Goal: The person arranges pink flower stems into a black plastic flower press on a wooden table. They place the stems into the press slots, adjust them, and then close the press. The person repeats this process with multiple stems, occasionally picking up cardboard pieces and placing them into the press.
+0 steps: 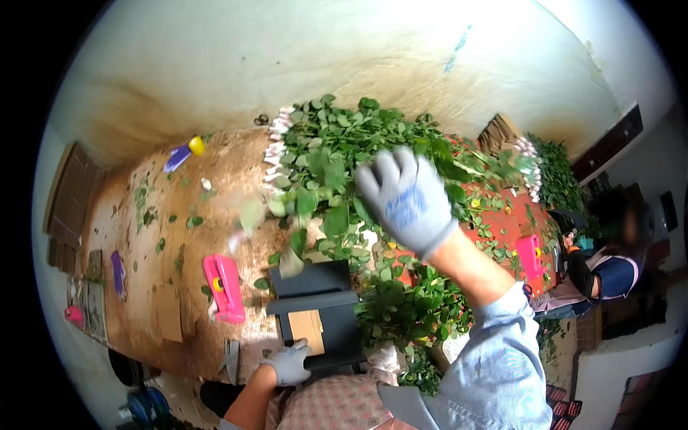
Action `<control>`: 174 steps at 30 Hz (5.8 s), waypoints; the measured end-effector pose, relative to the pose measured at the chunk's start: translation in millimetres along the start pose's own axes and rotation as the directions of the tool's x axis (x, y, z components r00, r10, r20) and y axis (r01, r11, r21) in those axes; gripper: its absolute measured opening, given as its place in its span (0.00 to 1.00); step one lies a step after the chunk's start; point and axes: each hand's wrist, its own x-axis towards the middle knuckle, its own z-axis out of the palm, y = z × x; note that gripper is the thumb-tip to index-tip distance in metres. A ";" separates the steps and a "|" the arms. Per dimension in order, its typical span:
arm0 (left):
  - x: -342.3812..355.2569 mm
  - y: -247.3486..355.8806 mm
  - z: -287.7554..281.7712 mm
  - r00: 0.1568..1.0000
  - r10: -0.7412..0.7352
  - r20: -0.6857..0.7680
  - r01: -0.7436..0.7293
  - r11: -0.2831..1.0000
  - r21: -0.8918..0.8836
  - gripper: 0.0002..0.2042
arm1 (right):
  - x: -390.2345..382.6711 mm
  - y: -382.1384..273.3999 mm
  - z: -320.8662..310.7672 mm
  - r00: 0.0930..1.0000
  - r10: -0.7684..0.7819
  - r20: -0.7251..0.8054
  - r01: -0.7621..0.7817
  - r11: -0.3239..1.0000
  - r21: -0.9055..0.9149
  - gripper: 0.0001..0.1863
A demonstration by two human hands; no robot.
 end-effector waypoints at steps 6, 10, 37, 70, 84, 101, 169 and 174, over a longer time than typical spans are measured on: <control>16.4 -41.8 48.4 0.950 0.264 -0.167 -0.264 0.964 0.021 0.29 | -109.7 -104.9 -4.1 0.875 -0.226 0.427 0.079 0.939 0.336 0.14; 3.4 1.9 8.8 0.998 -0.025 -0.055 0.027 0.999 0.045 0.28 | -188.2 -157.8 42.6 0.687 -0.342 0.641 0.053 0.904 0.425 0.10; -28.1 -55.2 -27.0 0.967 -0.059 -0.248 -0.075 0.864 -0.498 0.17 | -164.6 -280.4 120.6 0.544 -0.635 0.548 -0.391 0.385 0.836 0.13; -30.7 3.2 10.7 0.940 0.196 -0.280 -0.212 0.977 -0.030 0.24 | -151.5 -283.2 109.4 0.489 -0.742 0.458 -0.195 0.419 0.887 0.13; -25.2 10.9 6.5 0.941 0.166 -0.296 -0.166 0.986 0.023 0.26 | -17.0 -54.8 263.9 0.850 0.320 0.418 -0.523 0.613 0.592 0.14; -24.5 3.6 21.6 0.922 0.197 -0.332 -0.204 0.979 0.015 0.26 | -27.3 23.4 207.1 0.960 0.227 0.166 -0.214 0.972 -0.093 0.10; -48.4 3.4 -5.6 0.879 0.267 -0.396 -0.276 0.960 0.034 0.30 | -169.7 -285.6 121.2 0.635 -0.610 0.475 -0.172 0.487 0.856 0.13; -30.1 9.7 -1.2 0.983 0.070 -0.171 -0.059 0.996 0.069 0.34 | -169.0 -275.7 122.1 0.673 -0.572 0.469 -0.259 0.412 0.874 0.16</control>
